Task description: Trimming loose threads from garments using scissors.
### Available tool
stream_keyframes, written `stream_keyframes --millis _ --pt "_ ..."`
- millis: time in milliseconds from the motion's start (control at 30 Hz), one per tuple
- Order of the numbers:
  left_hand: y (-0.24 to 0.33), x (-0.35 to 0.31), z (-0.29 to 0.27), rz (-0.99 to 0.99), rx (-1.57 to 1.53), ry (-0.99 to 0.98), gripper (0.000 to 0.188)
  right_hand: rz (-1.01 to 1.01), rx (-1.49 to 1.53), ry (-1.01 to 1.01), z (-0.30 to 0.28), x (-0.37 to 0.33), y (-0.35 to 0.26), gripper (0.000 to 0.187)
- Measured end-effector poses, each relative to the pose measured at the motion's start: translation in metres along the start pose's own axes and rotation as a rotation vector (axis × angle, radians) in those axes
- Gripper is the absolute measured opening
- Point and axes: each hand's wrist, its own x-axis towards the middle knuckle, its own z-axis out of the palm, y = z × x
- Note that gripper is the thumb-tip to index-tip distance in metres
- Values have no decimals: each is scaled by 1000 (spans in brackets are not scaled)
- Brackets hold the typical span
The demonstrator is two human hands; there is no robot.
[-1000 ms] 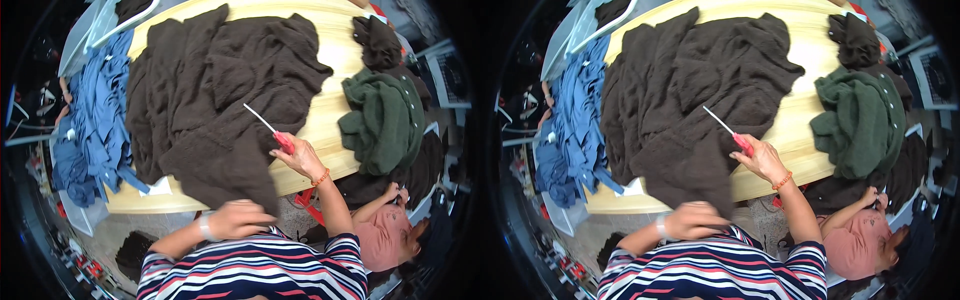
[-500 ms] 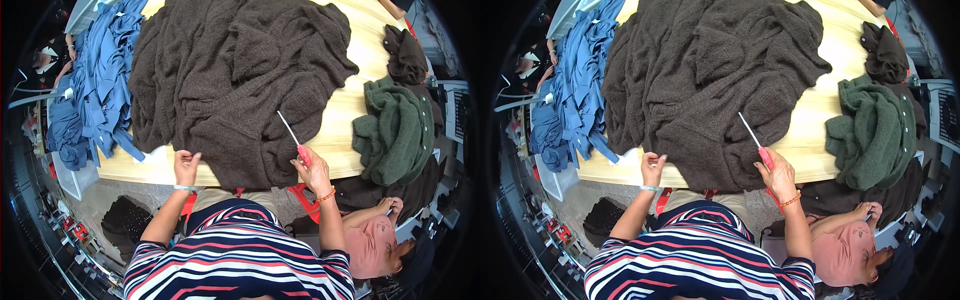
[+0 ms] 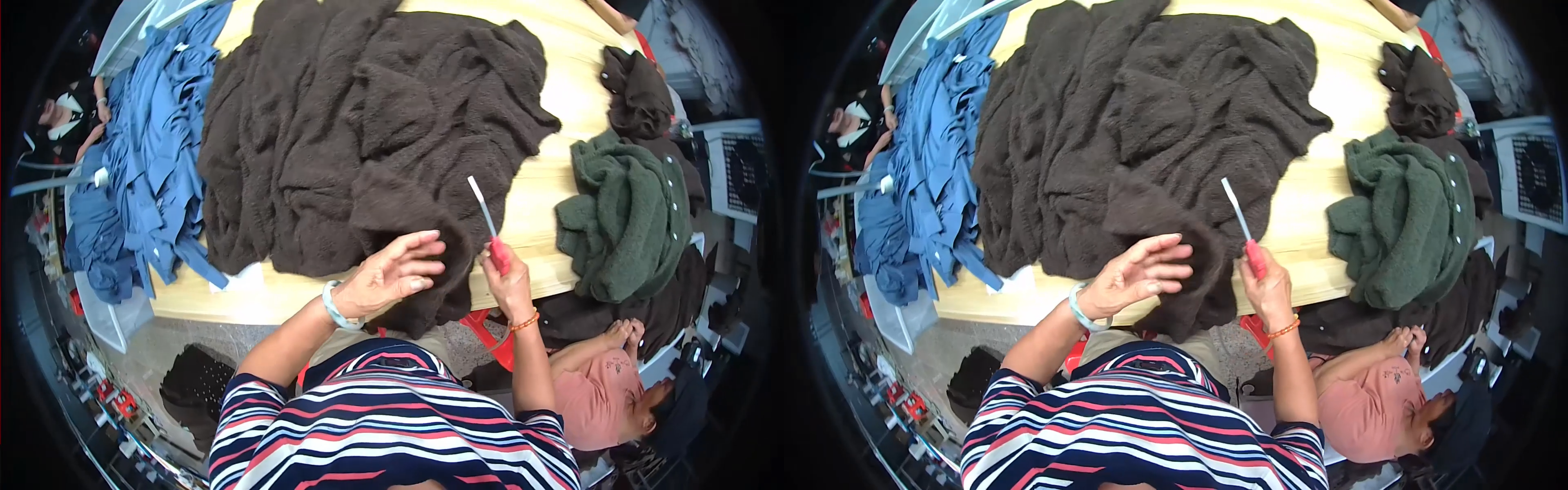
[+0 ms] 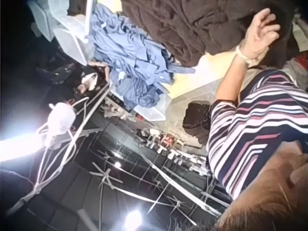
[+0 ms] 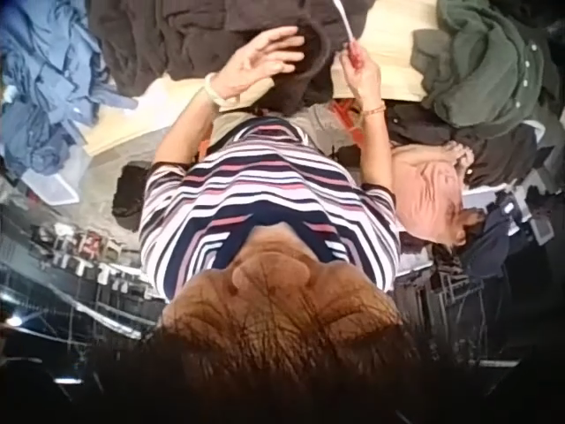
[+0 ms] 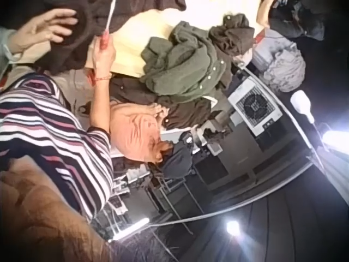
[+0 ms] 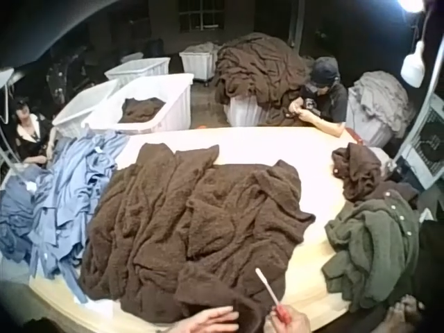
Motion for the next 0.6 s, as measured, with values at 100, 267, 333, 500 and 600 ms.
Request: stream_keyframes --millis 100,267,333,500,600 --pt "-13 9 -29 175 884 323 56 41 42 97 -23 9 22 31" --pt "-24 34 -69 362 1411 680 63 118 -133 75 -36 1 28 31" --pt "-19 53 -69 379 1537 692 68 140 -142 41 -33 0 26 31" --pt "-6 92 -22 529 1840 307 66 54 -200 36 -32 -7 20 28" --pt "-43 106 -15 317 1863 6 61 35 -240 -19 -39 -11 8 27"
